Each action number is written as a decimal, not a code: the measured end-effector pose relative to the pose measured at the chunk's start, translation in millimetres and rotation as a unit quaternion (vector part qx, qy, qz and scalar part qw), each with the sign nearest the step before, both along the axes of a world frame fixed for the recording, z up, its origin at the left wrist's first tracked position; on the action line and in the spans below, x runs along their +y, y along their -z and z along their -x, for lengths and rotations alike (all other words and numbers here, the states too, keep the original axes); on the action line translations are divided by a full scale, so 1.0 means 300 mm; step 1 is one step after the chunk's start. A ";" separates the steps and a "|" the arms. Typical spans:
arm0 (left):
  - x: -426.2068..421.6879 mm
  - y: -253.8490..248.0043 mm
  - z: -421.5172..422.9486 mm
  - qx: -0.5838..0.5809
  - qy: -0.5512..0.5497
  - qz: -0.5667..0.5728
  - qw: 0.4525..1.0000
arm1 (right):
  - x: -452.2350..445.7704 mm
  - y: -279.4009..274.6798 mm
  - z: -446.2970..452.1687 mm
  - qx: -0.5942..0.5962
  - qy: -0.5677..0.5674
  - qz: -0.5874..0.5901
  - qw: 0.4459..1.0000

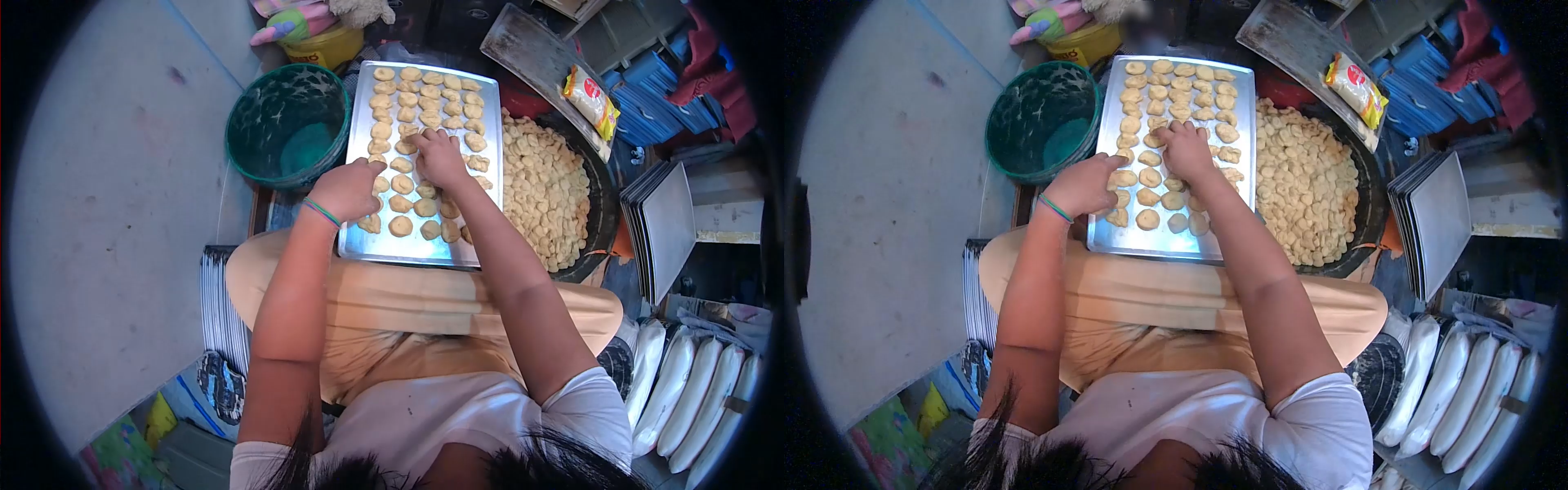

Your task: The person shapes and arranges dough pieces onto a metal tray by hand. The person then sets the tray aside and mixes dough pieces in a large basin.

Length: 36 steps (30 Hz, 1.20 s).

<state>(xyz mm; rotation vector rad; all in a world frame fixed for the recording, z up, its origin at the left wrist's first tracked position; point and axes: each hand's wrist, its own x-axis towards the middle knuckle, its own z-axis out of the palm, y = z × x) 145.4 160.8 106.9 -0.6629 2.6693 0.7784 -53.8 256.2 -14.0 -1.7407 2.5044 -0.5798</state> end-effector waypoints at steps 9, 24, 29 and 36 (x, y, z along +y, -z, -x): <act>-0.024 0.040 -0.010 0.049 0.015 0.023 0.998 | -0.082 -0.012 -0.034 -0.026 -0.005 -0.022 0.999; -0.036 0.014 -0.012 0.021 -0.003 -0.001 1.000 | 0.043 -0.025 0.141 -0.031 0.173 -0.052 0.983; -0.025 0.034 0.003 0.018 0.005 0.015 1.000 | 0.062 -0.012 0.169 -0.010 0.188 -0.043 0.981; -0.023 0.058 0.008 0.018 0.010 0.025 0.999 | 0.173 0.056 0.242 0.001 0.221 0.071 0.973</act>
